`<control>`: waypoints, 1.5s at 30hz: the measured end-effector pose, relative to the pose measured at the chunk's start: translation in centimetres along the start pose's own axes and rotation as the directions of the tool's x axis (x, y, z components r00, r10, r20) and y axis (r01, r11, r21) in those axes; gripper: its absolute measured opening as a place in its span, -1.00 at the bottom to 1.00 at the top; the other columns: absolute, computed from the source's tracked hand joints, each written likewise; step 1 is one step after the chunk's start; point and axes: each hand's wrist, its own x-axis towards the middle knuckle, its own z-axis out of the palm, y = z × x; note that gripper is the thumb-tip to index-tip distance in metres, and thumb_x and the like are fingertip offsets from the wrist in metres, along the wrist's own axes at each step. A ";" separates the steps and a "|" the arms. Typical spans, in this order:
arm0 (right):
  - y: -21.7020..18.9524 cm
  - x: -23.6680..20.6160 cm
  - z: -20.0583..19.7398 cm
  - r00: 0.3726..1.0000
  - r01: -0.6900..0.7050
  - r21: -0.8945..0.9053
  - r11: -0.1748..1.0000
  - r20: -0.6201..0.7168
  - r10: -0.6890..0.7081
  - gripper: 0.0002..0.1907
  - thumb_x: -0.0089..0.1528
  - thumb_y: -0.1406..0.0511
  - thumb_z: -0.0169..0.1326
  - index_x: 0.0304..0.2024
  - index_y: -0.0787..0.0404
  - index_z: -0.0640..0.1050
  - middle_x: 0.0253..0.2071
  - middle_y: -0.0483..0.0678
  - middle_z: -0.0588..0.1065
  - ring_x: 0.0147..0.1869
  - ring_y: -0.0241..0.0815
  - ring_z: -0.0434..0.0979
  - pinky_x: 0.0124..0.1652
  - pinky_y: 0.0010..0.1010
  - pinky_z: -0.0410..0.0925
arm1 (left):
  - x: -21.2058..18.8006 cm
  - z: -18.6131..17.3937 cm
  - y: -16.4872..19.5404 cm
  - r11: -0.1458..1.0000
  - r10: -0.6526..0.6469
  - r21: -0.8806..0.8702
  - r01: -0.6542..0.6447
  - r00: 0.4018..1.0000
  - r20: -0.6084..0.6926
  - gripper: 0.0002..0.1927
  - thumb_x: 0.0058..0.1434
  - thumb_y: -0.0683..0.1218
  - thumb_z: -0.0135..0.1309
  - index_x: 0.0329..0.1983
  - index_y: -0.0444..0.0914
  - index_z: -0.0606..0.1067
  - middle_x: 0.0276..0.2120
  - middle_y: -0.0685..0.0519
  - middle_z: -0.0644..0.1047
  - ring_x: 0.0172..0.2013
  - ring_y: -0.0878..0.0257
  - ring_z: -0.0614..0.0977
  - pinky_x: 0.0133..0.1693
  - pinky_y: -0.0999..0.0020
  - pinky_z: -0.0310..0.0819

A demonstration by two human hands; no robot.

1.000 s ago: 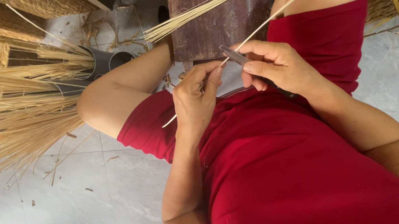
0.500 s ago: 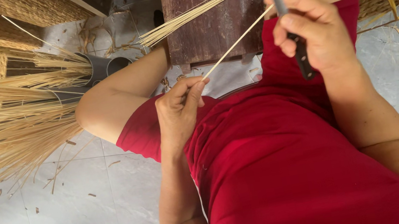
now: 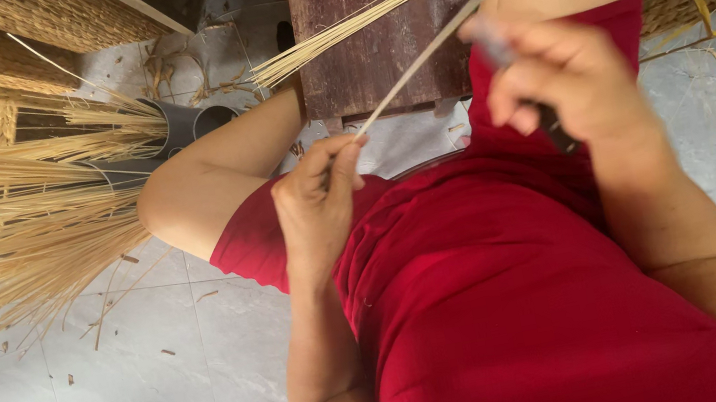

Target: The person sits on the floor holding thin bamboo sticks and runs a small knife along each stick to split and trim it into narrow strips, placing finished sticks on a board and reaching for new ones from a pile.

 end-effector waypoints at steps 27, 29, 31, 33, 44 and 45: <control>1.3 1.9 2.2 0.965 -0.032 0.058 0.998 0.263 0.015 -0.58 0.42 0.39 -0.06 0.33 0.33 0.38 -0.35 -0.04 0.55 -0.45 -0.39 0.43 -0.41 -0.58 0.35 | 1.7 4.3 2.1 0.990 -0.098 -0.073 0.118 0.967 0.236 -0.87 0.37 -0.16 0.11 -0.11 -0.25 0.64 -0.57 0.15 0.58 -0.60 0.51 0.50 -0.56 0.53 0.38; 0.8 1.6 1.7 0.978 -0.046 0.053 0.998 0.206 0.034 -0.59 0.41 0.40 -0.05 0.32 0.33 0.41 -0.38 -0.04 0.53 -0.45 -0.39 0.42 -0.41 -0.58 0.34 | 1.4 4.1 2.7 0.988 -0.105 -0.080 0.129 0.962 0.253 -0.85 0.40 -0.15 0.07 -0.11 -0.25 0.64 -0.59 0.15 0.55 -0.61 0.51 0.47 -0.56 0.55 0.32; 0.0 1.3 1.1 0.988 -0.045 0.060 0.997 0.151 0.036 -0.61 0.41 0.41 -0.04 0.29 0.34 0.44 -0.39 -0.04 0.52 -0.46 -0.39 0.40 -0.42 -0.58 0.33 | 1.2 3.9 3.2 0.985 -0.132 -0.074 0.156 0.957 0.259 -0.83 0.41 -0.14 0.06 -0.11 -0.25 0.65 -0.61 0.15 0.52 -0.62 0.51 0.43 -0.57 0.55 0.27; -0.8 1.2 0.1 0.995 -0.025 0.076 0.997 0.095 0.018 -0.64 0.42 0.41 -0.04 0.26 0.34 0.47 -0.40 -0.04 0.52 -0.46 -0.39 0.39 -0.42 -0.58 0.32 | 1.1 3.7 3.5 0.980 -0.172 -0.055 0.192 0.951 0.255 -0.83 0.41 -0.13 0.06 -0.12 -0.26 0.65 -0.64 0.15 0.49 -0.64 0.50 0.39 -0.59 0.53 0.23; -3.0 -0.4 -5.1 0.956 0.194 0.227 0.954 -0.263 -0.131 -0.65 0.45 0.43 0.03 0.28 0.36 0.48 -0.31 0.03 0.53 -0.41 -0.30 0.43 -0.38 -0.51 0.33 | -0.7 0.4 2.5 0.994 -0.094 -0.042 0.104 0.978 0.184 -0.83 0.40 -0.13 0.08 -0.15 -0.28 0.65 -0.64 0.17 0.48 -0.65 0.52 0.37 -0.58 0.54 0.21; -3.2 -0.5 -5.4 0.946 0.214 0.251 0.944 -0.295 -0.136 -0.64 0.44 0.42 0.04 0.29 0.36 0.48 -0.30 0.04 0.53 -0.41 -0.29 0.44 -0.38 -0.50 0.33 | -0.8 0.0 2.4 0.988 -0.142 -0.037 0.151 0.973 0.181 -0.83 0.39 -0.13 0.08 -0.16 -0.28 0.65 -0.65 0.17 0.48 -0.68 0.52 0.35 -0.61 0.54 0.19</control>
